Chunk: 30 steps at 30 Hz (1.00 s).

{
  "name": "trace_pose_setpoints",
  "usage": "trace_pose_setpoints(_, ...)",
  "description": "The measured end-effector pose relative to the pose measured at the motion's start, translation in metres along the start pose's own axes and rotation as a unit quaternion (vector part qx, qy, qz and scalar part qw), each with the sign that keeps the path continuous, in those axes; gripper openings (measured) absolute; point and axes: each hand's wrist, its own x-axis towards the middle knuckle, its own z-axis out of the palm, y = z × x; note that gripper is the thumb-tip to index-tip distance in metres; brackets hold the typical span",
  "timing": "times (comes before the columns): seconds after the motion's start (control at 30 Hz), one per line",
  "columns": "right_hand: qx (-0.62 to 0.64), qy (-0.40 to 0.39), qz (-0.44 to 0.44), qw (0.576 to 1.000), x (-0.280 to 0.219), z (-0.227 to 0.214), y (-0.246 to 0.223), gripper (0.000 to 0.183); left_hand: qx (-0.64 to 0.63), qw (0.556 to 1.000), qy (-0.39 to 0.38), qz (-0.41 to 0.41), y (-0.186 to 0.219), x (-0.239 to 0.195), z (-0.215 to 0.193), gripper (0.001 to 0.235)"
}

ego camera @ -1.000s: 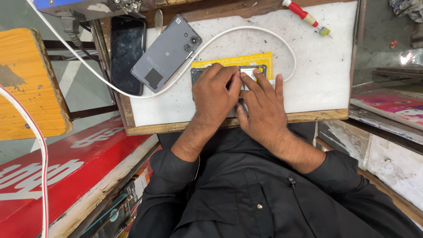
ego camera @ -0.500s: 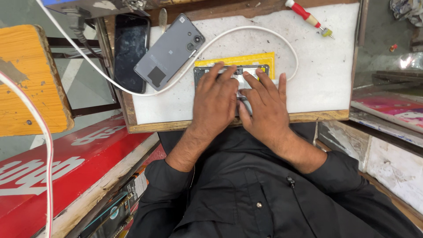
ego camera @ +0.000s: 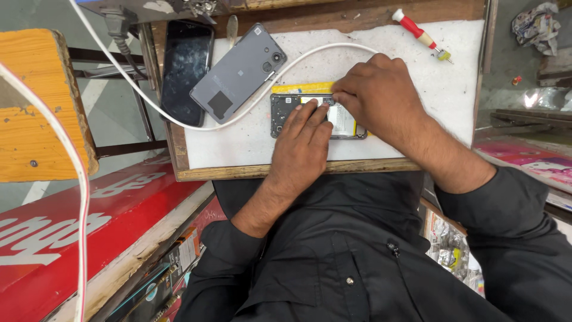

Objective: The person works on a disassembled smartphone placed on a yellow mat. They repeatedly insert and remove a SIM card tray, then use a small tool to press and adjust internal components near the battery and motherboard. The phone remains open throughout the clip.

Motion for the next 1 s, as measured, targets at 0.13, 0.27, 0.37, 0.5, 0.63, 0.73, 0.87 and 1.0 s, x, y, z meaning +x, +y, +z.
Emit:
trace_pose_setpoints(0.13,-0.027,-0.011,-0.025,0.999,0.008,0.003,-0.001,0.010,0.002,1.000,0.005,-0.003,0.000,-0.003,-0.002,0.017)
trace_pose_setpoints(0.27,-0.075,0.027,-0.051,0.995,0.004,0.008,-0.002,0.008,-0.001,1.000,0.010,-0.001,-0.001,-0.004,-0.002,0.017)
trace_pose_setpoints(0.37,-0.031,0.046,-0.049,0.997,0.001,0.011,-0.001,0.007,0.005,1.000,0.003,-0.005,-0.001,-0.003,0.000,0.016)
trace_pose_setpoints(0.5,0.002,0.052,-0.033,0.998,0.002,0.007,-0.001,0.006,0.005,1.000,-0.002,-0.008,-0.002,-0.003,0.001,0.016)
trace_pose_setpoints(0.63,0.039,0.060,-0.024,0.997,0.004,-0.008,0.003,0.011,0.000,1.000,0.001,-0.009,-0.003,-0.004,0.000,0.017)
trace_pose_setpoints(0.73,0.005,0.050,-0.018,0.999,0.009,-0.016,0.002,0.013,-0.003,1.000,0.003,-0.010,-0.002,-0.004,-0.001,0.017)
trace_pose_setpoints(0.87,0.018,0.038,-0.086,0.995,0.014,-0.019,-0.002,0.024,-0.005,1.000,0.005,-0.014,-0.003,-0.003,0.000,0.017)
trace_pose_setpoints(1.0,-0.022,-0.043,-0.045,0.998,0.014,-0.010,-0.006,0.013,-0.010,1.000,0.006,-0.018,-0.003,-0.005,0.002,0.017)
